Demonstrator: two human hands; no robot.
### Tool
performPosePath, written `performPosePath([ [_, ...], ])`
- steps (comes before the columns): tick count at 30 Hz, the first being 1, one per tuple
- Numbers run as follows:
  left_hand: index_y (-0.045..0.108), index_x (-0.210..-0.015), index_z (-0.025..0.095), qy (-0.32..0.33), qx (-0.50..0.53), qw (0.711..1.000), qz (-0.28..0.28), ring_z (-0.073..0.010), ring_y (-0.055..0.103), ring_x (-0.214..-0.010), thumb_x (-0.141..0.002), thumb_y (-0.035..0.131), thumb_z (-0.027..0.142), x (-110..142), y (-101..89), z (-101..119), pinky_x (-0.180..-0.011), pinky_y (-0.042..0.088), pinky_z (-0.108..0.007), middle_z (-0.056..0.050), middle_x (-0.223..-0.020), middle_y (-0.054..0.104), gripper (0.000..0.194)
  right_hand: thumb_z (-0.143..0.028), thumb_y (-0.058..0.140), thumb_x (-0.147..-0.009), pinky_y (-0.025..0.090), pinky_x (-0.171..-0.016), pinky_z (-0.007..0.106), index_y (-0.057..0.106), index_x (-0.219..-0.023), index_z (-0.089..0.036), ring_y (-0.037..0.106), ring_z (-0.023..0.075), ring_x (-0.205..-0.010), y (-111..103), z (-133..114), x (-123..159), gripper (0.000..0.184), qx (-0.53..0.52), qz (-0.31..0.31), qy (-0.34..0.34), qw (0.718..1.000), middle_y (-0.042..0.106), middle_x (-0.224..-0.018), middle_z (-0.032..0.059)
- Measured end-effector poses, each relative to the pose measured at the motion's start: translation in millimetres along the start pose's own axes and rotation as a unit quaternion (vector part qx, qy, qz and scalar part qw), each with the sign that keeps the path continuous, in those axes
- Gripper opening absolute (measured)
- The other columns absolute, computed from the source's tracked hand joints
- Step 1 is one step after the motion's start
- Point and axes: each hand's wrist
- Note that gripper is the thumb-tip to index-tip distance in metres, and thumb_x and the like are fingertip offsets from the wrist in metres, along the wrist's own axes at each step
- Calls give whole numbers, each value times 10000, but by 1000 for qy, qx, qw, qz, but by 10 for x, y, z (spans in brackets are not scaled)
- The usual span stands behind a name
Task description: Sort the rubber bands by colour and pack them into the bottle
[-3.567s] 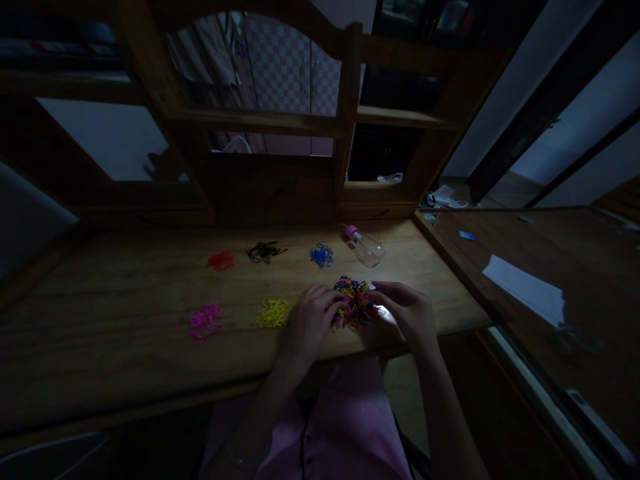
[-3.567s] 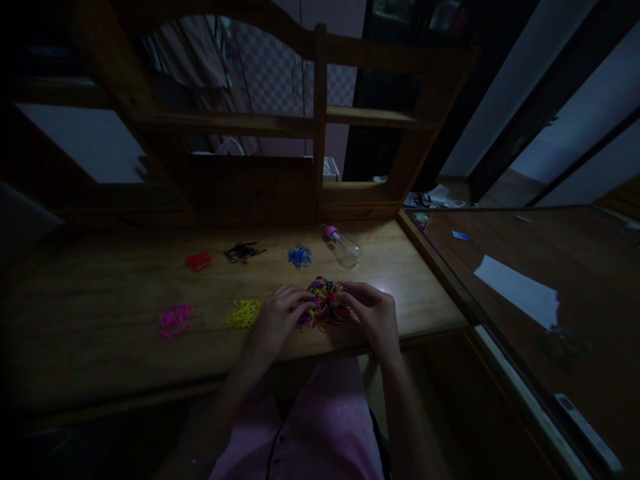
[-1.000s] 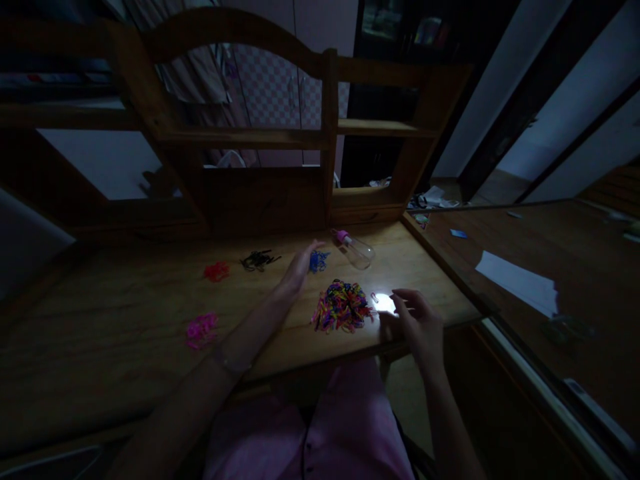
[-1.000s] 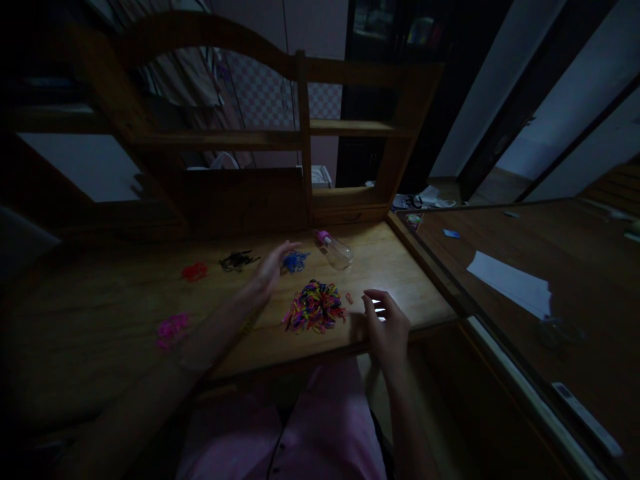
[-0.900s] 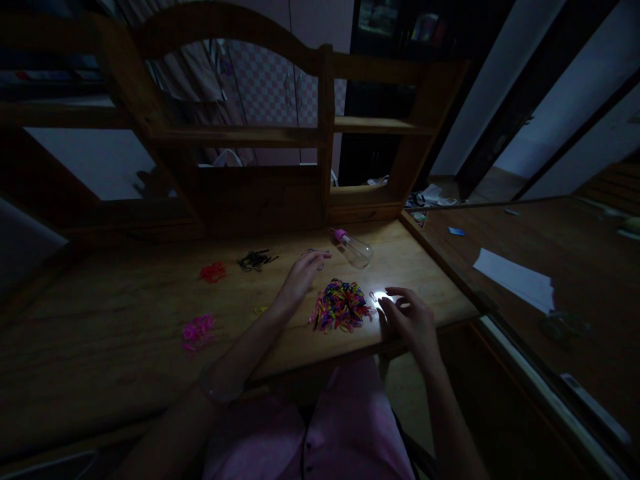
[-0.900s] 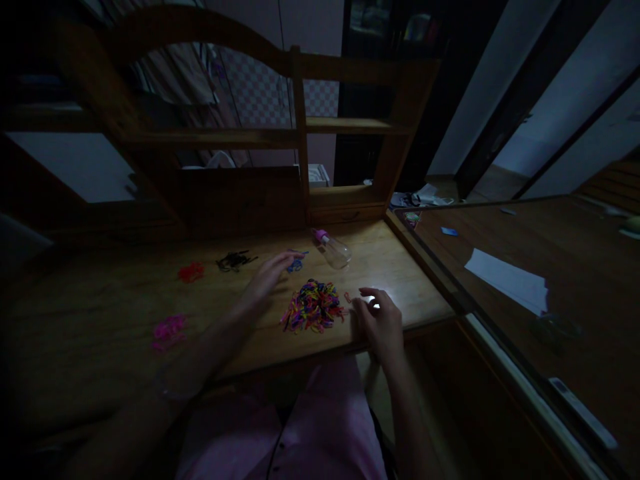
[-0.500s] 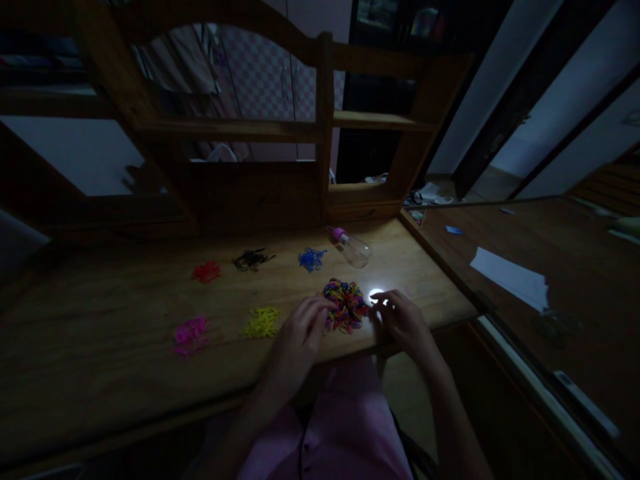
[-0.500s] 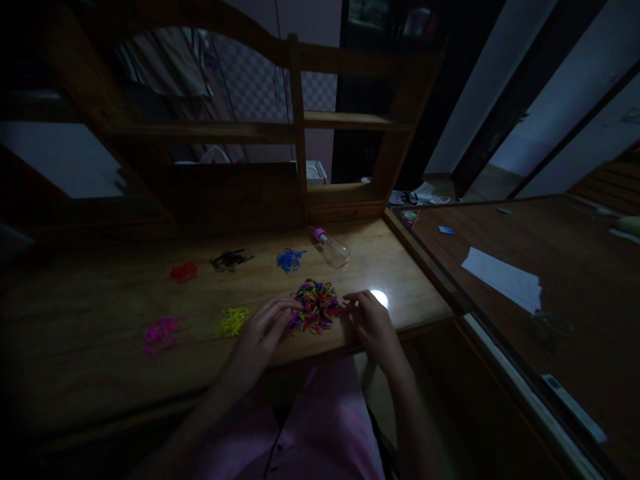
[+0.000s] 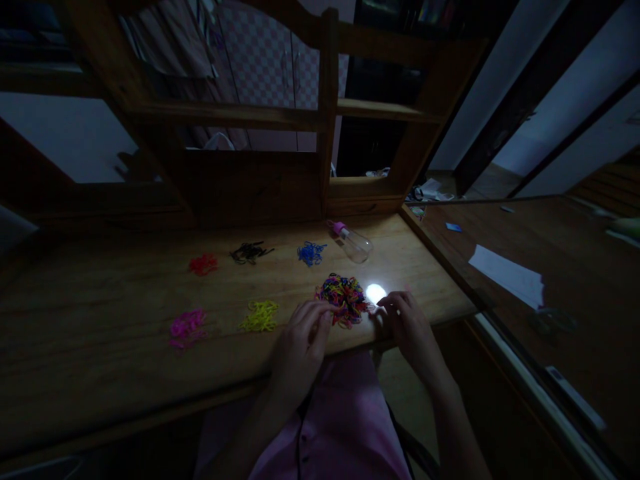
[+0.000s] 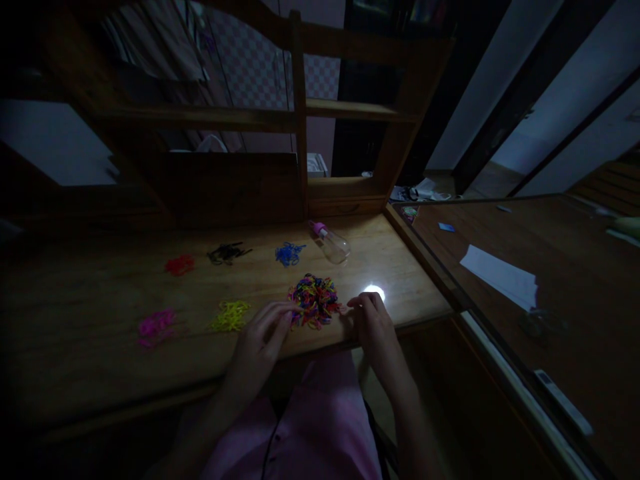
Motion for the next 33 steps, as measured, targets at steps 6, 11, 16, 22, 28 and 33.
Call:
performPosePath([
  [6,667,-974,242,6,-38,999,30,-199,586,-1016,-956,464,255,-7,17,-115,-909,441,-328,-32,-1029,662,204,-286,458,-942,486,-687,296,617,-1020,-216,641,190,-772,47,-55,124,190,-32,-33,53,998,689,-929,54],
  [11,665,-1036,248,60,-118,991,2,-203,541,-1060,-921,548,241,-187,186,-153,-939,431,-341,-37,-1048,625,165,-311,488,-933,487,-692,297,652,-972,-214,651,198,-779,75,-137,112,194,-45,-18,47,998,710,-927,56],
  [16,655,-1046,243,104,-194,974,-59,-237,498,-1090,-873,622,258,-351,389,-99,-951,418,-384,-54,-1082,586,176,-279,522,-914,469,-697,293,664,-892,-219,638,200,-806,57,-242,129,156,-33,-3,19,999,690,-939,60],
  [22,623,-943,213,95,-221,969,-60,-237,494,-1068,-875,591,181,-405,487,-125,-956,405,-391,-62,-1050,586,81,-232,559,-860,469,-686,284,640,-830,-216,624,195,-775,217,-206,136,88,-27,37,53,998,666,-866,50],
  [28,644,-819,218,83,-183,979,-36,-227,518,-990,-834,663,194,-489,415,-129,-906,412,-362,-34,-960,624,34,-255,525,-872,428,-580,248,621,-848,-217,626,182,-708,257,-148,104,107,-21,50,99,994,670,-790,29],
  [33,672,-849,230,97,-184,977,-43,-222,529,-967,-837,667,214,-522,458,-44,-880,409,-357,-31,-927,643,21,-283,534,-872,431,-583,255,626,-845,-210,634,189,-709,196,-168,89,120,-17,52,97,994,683,-807,44],
])
Point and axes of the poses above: each hand's wrist, its own x-axis away from the middle knuckle, its own y-axis out of the palm, z = x × y
